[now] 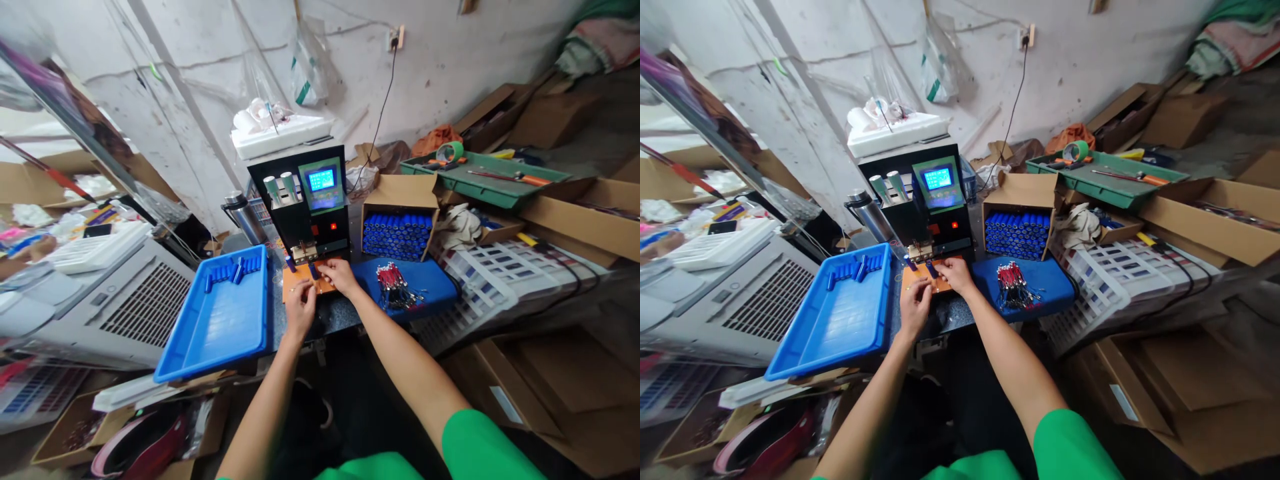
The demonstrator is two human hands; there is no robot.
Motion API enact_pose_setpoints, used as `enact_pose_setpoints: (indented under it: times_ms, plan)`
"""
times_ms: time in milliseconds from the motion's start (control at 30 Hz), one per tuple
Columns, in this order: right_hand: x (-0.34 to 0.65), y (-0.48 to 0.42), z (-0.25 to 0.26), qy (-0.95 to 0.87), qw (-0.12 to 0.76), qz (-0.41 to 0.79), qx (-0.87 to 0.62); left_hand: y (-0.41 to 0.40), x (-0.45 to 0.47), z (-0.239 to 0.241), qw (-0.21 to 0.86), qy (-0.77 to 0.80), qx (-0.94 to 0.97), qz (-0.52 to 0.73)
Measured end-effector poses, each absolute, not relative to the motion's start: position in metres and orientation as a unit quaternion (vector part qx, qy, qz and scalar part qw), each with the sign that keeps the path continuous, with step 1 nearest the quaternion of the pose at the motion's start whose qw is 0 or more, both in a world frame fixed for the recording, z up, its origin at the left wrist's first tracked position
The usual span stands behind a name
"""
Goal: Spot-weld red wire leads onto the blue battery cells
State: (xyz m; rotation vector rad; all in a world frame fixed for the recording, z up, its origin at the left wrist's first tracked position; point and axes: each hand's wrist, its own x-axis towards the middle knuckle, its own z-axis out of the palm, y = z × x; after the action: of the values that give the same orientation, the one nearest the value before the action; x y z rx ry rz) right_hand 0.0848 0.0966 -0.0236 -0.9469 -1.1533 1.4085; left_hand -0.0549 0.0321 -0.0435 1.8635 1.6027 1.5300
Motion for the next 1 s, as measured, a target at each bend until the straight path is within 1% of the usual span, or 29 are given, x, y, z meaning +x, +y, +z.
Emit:
enact_pose_setpoints:
  times_ms: [100, 200, 300, 400, 500, 633, 800, 1000]
  plan:
    - [0.083, 0.097, -0.024, -0.467, 0.536, 0.585, -0.390, 0.023, -0.047, -0.047, 0.066, 0.541, 0.680, 0.491]
    - [0.083, 0.097, -0.024, -0.460, 0.542, 0.584, -0.394, 0.024, -0.039, -0.047, 0.057, 0.549, 0.672, 0.493]
    - [0.087, 0.097, -0.024, -0.473, 0.528, 0.589, -0.389, 0.028, -0.039, -0.045, 0.091, 0.552, 0.658, 0.505]
    - [0.094, 0.097, -0.024, -0.532, 0.489, 0.589, -0.361, 0.032, -0.046, -0.042, 0.139, 0.547, 0.658, 0.499]
    - [0.098, 0.098, -0.025, -0.601, 0.453, 0.567, -0.336, 0.038, -0.055, -0.039, 0.189, 0.548, 0.663, 0.474]
    - [0.097, 0.099, -0.026, -0.640, 0.436, 0.543, -0.324, 0.046, -0.061, -0.037, 0.237, 0.543, 0.664, 0.455]
    - [0.096, 0.098, -0.027, -0.638, 0.433, 0.552, -0.317, 0.049, -0.061, -0.037, 0.261, 0.543, 0.645, 0.470]
    - [0.095, 0.096, -0.026, -0.628, 0.426, 0.570, -0.314, 0.049, -0.061, -0.036, 0.246, 0.546, 0.651, 0.466]
